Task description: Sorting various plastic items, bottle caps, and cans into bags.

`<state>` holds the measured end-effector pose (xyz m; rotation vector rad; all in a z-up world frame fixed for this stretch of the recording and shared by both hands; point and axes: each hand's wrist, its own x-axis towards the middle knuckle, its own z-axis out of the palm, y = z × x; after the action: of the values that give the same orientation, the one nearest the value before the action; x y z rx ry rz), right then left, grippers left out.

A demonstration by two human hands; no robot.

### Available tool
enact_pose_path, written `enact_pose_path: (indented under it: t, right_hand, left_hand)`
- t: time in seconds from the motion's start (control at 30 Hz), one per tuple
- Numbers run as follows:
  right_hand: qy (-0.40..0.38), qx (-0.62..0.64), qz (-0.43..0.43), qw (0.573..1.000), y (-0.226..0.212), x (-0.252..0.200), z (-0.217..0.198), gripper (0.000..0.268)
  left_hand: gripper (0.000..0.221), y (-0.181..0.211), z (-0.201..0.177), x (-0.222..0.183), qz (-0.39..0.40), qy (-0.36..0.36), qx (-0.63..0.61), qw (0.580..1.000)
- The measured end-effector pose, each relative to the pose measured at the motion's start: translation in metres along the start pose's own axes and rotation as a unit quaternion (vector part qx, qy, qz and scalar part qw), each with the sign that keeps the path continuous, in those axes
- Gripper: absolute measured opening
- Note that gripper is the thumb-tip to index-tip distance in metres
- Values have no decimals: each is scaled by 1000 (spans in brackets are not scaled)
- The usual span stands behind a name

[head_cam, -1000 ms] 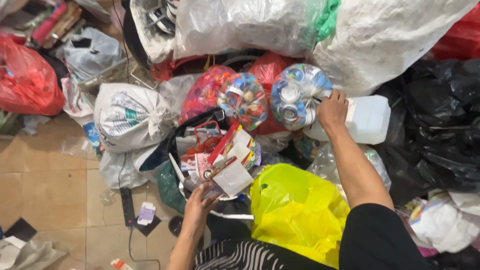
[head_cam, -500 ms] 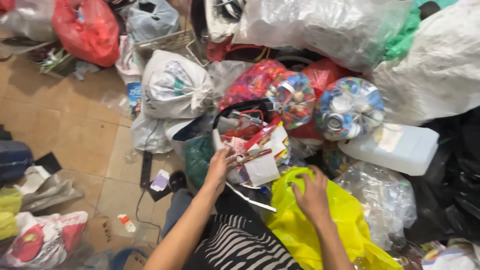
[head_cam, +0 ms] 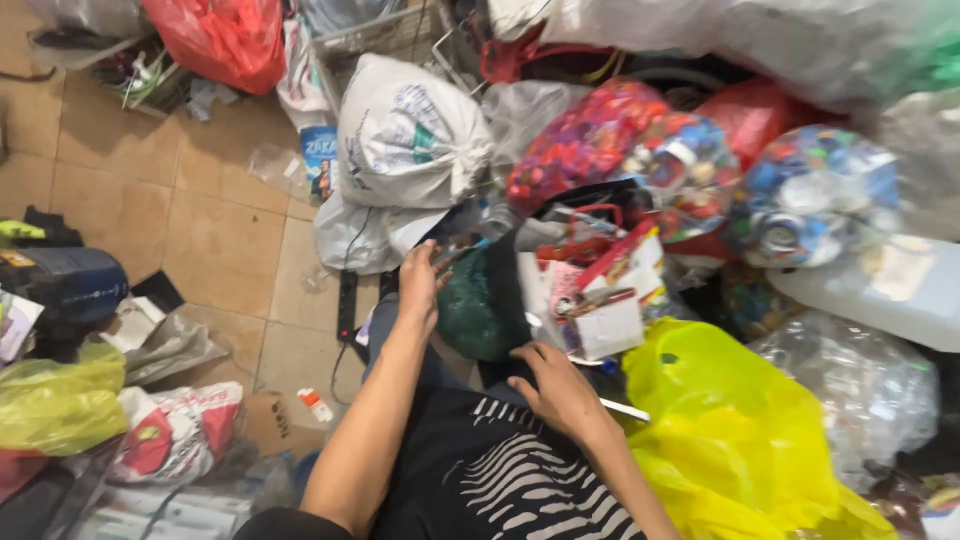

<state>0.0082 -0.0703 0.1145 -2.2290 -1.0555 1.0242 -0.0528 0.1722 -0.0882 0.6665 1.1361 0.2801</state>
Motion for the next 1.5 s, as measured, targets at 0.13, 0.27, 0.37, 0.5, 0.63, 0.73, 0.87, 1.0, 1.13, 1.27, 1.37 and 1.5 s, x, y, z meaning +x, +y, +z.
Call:
enact_pose_path:
  t: [0.13,0.27,0.37,0.5,0.63,0.73,0.87,1.0,1.13,1.27,1.37,1.5]
  right_hand:
    - [-83,45,36,995,-15,91,47,42]
    - [-16,139,138,981,22,201,134,37]
    - [57,108,198,973,98,278,210,31]
    - [46,14,107,993,220,363,296,38]
    - [-279,-69,74,955,270,357,337,32]
    - [-299,-36,99,948,283,429,399,32]
    - [-327,14,130,936,293,421,460,31]
    - [-329,49,167,928,301,419,482,31]
    - [-301,73,190,932,313,443,485,31]
    - [-278,109,219,929,319,444,488,30]
    - [-267,137,247,921,335,412,479,30]
    - [-231,161,266,922,361,410,447,30]
  left_hand:
    - [35,-9,-76,38,-5,51,30,998]
    - [35,-9,-126,84,9,88,149,985]
    - [38,-30,-138,122,-6,88,179,980]
    - [43,-87,-157,150,-2,92,172,981]
    - [50,-135,-153,177,4,95,183,978]
    - [66,-145,-143,194,20,96,189,977]
    - [78,-137,-139,199,11,83,248,965]
    - [73,-130,-134,195,-8,76,256,964]
    - [65,-136,-132,196,-2,80,248,965]
    - [55,-139,-133,200,-19,81,238,968]
    - [52,-134,-135,194,-14,76,248,966]
    - [47,-132,-133,200,14,69,254,965]
